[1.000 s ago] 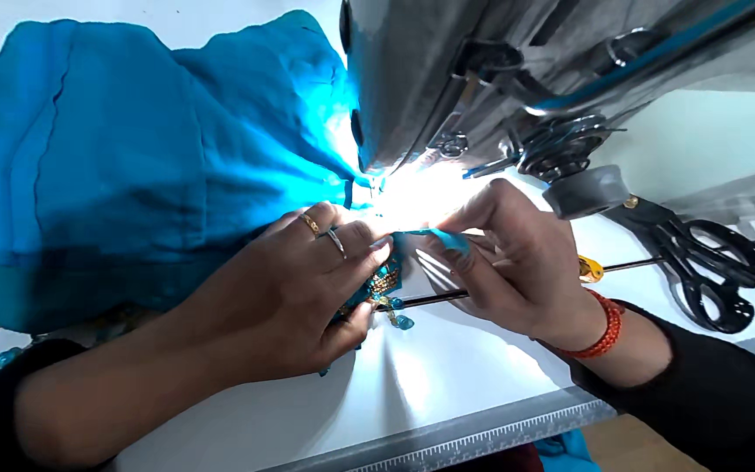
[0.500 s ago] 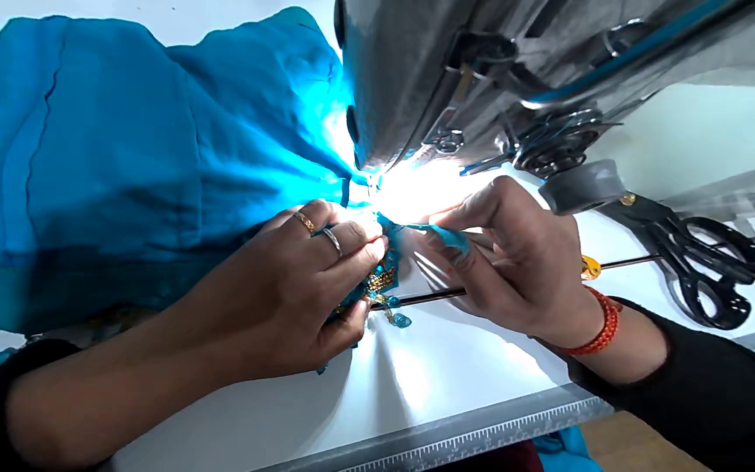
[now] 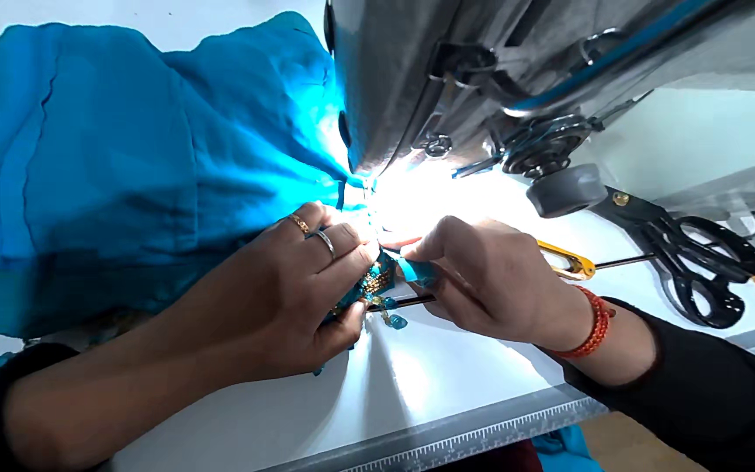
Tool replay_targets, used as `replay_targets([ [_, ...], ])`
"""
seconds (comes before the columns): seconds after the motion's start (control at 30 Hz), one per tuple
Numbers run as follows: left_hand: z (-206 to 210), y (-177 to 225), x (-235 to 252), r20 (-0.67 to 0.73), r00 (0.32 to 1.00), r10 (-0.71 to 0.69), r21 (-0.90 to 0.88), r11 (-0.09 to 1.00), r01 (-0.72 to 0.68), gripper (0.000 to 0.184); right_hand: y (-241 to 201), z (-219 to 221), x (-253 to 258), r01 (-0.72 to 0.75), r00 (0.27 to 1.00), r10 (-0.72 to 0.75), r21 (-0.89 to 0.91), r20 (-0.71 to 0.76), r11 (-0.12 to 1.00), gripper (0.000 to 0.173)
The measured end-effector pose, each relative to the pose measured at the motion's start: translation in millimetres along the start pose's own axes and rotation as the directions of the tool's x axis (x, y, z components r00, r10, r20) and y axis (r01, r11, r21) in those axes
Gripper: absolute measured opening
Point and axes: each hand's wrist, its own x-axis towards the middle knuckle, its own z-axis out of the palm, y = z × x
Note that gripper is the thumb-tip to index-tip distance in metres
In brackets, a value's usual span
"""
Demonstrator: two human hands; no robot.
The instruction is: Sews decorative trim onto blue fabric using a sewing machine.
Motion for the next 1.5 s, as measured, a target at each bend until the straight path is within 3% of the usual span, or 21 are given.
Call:
replay_targets([
  [0.53,-1.1,-1.0,1.2,0.018,0.999,-0.047,-0.026,0.999,0.048,0.047,0.3,2.9,-2.7,0.220,0.975,-0.218,-0.083,0.028,0.972,0.014],
  [1.1,-1.6,-16.6,5.8,0.028,0.998,-0.056,-0.015,0.998,0.057,0.047,3.8,-1.0,3.7,0.168,0.984,-0.159,-0.123,0.079,0.978,0.018],
  [1.5,0.3,-16.1,2.8,-0.059,0.996,-0.070,-0.059,0.996,0.066,0.038,4.7,0.1,3.9,0.151,0.988,-0.146,-0.113,0.054,0.982,0.018],
])
